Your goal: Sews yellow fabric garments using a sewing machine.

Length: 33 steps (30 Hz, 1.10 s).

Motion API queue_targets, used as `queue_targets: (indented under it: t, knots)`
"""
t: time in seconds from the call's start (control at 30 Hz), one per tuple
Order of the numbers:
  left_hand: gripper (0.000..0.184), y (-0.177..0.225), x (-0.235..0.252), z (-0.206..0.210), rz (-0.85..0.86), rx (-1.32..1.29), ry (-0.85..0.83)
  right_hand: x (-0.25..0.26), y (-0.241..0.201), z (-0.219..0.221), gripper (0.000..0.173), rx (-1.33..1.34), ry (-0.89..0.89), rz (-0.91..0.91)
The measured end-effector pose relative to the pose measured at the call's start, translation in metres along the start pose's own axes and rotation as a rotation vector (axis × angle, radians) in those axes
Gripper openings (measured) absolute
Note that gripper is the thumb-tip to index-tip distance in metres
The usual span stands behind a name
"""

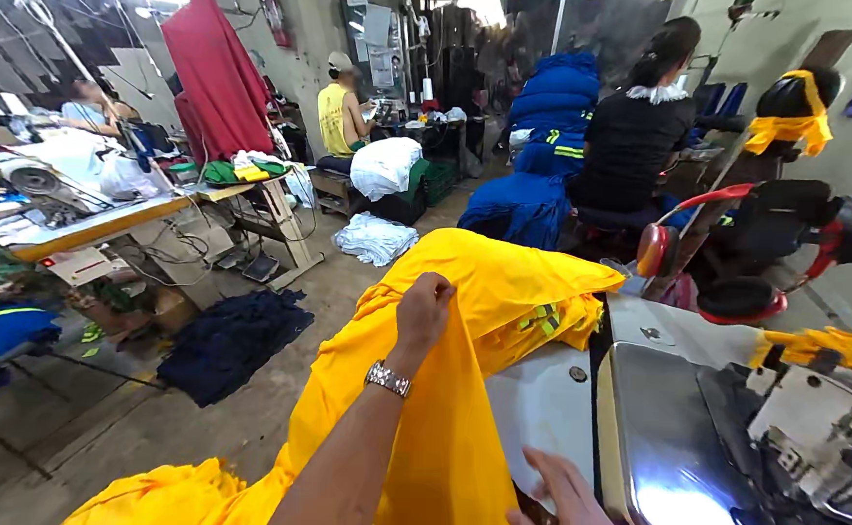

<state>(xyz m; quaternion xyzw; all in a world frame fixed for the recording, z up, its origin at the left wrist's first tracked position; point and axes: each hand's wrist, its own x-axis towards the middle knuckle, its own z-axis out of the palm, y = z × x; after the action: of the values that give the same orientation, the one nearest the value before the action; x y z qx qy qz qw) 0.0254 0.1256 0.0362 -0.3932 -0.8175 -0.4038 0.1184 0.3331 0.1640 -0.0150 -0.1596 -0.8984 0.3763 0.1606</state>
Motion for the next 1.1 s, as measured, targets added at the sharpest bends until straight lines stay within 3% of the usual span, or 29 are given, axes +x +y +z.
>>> queue_targets:
  t: [0.03,0.1,0.2,0.3,0.43,0.53,0.6,0.8,1.0,1.1]
  knots:
    - [0.019,-0.003,0.005,0.001,-0.012,0.064,0.003,0.025,0.0,0.015,0.063,-0.032,0.018,0.068]
    - [0.021,-0.019,0.008,0.016,-0.089,0.21,-0.144,0.056,0.004,0.037,0.067,-0.079,0.024,0.217]
    - [0.03,-0.033,0.013,0.036,-0.153,0.336,-0.224,0.068,0.014,0.044,0.058,-0.093,0.091,0.259]
    - [0.026,-0.035,0.008,0.027,-0.168,0.17,-0.24,0.062,0.022,0.05,0.056,-0.119,0.152,0.23]
    - [0.022,-0.032,0.019,-0.013,-0.052,-0.18,-0.198,0.072,0.018,0.047,0.065,-0.151,0.043,0.304]
    - [0.015,-0.006,0.019,-0.052,-0.027,-0.364,-0.178,0.075,0.017,0.043,0.045,-0.116,-0.001,0.333]
    - [0.011,0.011,0.019,-0.075,0.004,-0.375,-0.166,0.069,0.022,0.042,0.034,0.002,0.071,0.258]
    - [0.006,0.076,0.015,-0.102,0.15,-0.565,-0.125,0.011,0.007,0.011,0.034,0.274,0.406,-0.12]
    - [0.008,0.21,0.026,-0.056,0.515,-0.762,-0.12,-0.073,-0.041,-0.082,0.029,0.565,0.499,0.013]
    - [0.013,0.232,0.007,0.005,0.565,-0.761,-0.234,-0.115,-0.011,-0.087,0.034,0.737,0.386,0.123]
